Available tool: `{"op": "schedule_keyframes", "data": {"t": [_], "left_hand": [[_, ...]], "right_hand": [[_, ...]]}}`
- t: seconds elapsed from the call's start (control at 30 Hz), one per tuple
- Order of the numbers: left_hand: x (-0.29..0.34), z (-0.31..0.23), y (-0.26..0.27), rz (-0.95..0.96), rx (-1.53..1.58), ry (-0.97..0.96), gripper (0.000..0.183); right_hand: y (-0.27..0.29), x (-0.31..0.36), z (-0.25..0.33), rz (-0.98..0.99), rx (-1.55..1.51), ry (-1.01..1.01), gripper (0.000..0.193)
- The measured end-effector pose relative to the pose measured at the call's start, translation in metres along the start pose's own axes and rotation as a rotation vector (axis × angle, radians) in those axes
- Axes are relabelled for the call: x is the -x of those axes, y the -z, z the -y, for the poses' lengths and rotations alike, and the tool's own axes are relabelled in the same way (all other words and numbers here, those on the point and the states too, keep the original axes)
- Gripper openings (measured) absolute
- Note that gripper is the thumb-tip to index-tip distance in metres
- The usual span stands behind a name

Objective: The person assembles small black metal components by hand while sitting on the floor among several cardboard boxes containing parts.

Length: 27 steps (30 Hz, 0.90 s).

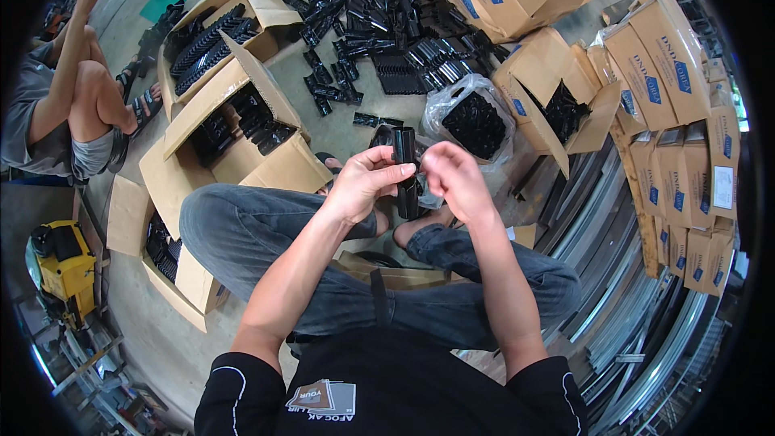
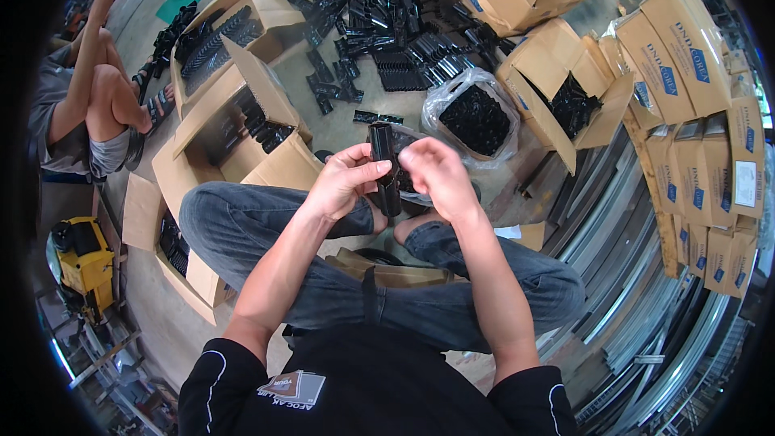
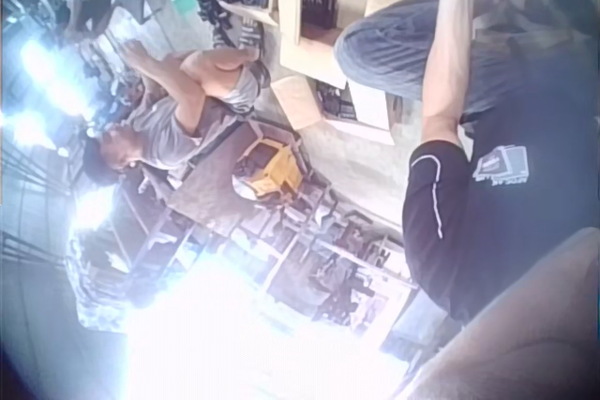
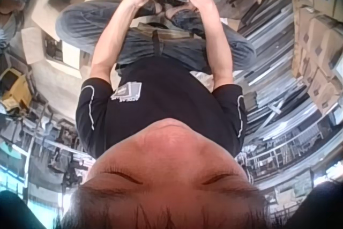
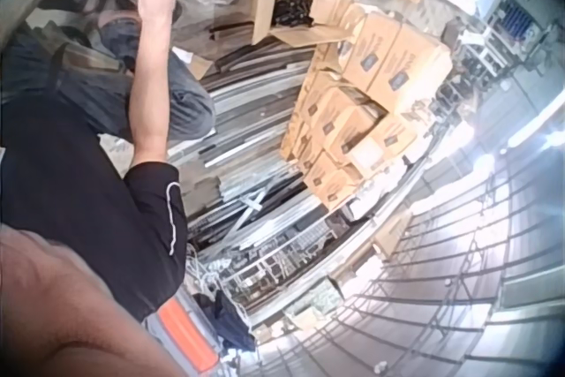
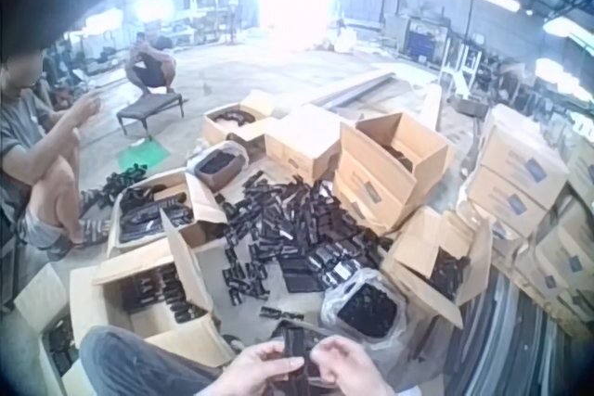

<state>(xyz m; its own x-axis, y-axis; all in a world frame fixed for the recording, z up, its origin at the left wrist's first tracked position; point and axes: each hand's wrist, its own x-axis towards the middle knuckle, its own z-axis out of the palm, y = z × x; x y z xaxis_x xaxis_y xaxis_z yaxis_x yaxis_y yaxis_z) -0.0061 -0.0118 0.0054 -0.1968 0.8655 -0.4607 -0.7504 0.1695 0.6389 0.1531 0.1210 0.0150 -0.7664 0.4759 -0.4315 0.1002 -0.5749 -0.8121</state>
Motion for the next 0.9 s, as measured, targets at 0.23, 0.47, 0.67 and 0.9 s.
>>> {"op": "schedule_keyframes", "data": {"t": [0.23,0.47,0.67,0.9], "left_hand": [[-0.002,0.0,0.002,0.003,0.093,0.023,0.015],[-0.007,0.007,0.01,-0.077,0.116,-0.065,0.015],[-0.013,0.012,0.016,-0.27,0.108,-0.082,0.013],[-0.025,0.021,0.022,-0.432,0.153,-0.121,0.018]], "right_hand": [[0.026,-0.016,-0.032,-0.32,-0.409,-0.045,0.02],[0.025,-0.013,-0.025,-0.222,-0.213,-0.078,0.024],[0.023,-0.017,-0.043,-0.295,-0.185,-0.053,0.021],[0.023,-0.019,-0.048,-0.3,-0.161,-0.103,0.02]]}}
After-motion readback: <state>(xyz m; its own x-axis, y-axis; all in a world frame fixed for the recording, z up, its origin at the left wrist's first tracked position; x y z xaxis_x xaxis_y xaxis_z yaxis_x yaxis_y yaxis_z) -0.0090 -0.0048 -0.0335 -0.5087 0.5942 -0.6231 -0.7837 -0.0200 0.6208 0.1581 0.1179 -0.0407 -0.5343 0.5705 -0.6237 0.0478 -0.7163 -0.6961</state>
